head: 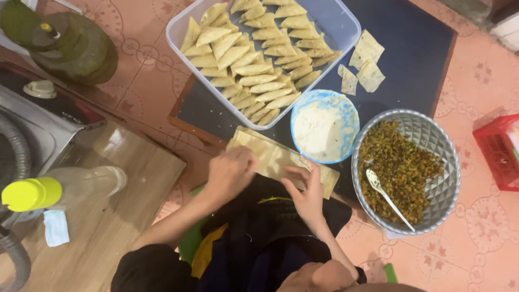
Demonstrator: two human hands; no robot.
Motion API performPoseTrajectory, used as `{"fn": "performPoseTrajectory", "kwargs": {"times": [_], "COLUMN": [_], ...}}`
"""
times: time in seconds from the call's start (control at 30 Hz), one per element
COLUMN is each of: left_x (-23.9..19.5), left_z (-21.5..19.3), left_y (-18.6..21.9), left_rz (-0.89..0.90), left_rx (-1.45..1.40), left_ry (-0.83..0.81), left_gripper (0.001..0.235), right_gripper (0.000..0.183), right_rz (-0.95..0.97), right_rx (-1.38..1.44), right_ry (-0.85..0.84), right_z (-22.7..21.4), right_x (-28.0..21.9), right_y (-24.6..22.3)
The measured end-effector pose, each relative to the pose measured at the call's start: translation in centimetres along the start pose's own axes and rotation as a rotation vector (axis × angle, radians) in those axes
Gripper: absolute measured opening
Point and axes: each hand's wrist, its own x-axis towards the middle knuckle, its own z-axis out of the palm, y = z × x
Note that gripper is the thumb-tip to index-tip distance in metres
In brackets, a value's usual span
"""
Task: The person folds square pastry sheets into triangles, applies a white paste to the edges, spoons a greenish-brown filling into the center, and seals them into triangular pockets. The finished samosas are placed into a clear plastic container.
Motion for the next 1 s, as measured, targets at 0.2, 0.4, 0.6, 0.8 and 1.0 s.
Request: {"fn": "performPoseTrajectory", "kwargs": {"times": [0.2,0.4,0.6,0.8,1.0], "left_x": [-0.9,-2.1,0.1,2.4,2.7], "left_z": [2.7,5.8,0.6,0.9,3.4], "left_y": [1.6,1.3,-0.3,-0.4,0.0], "left_rz": [-0.466,-0.341,-0.241,-0.036,0.328], "left_rx": [-0.928,-1.084,-0.259,0.596,-0.146], "left_ry": [-0.361,-0.276,-0.149,-0.376,-0.190], "left_gripper": [0.008,0.005,0.003,0.004,0.009], "right_gripper": [0.069,0.056,0.047,0.052,0.036], "right_rz": [0.024,0.059,0.000,-0.019,-0.056], "right_rx": [0.625,0.562,0.390,0.383,0.628], "right_ry": [0.029,0.123,0.310,0.406,0.649], "right_z": [1.7,0.9,-2.0,-3.9,-16.5], "right_x": [-1.4,-2.0,-1.7,-1.9,-4.8], "right_y": [0.1,0.3,2.0,5.6,1.7]}}
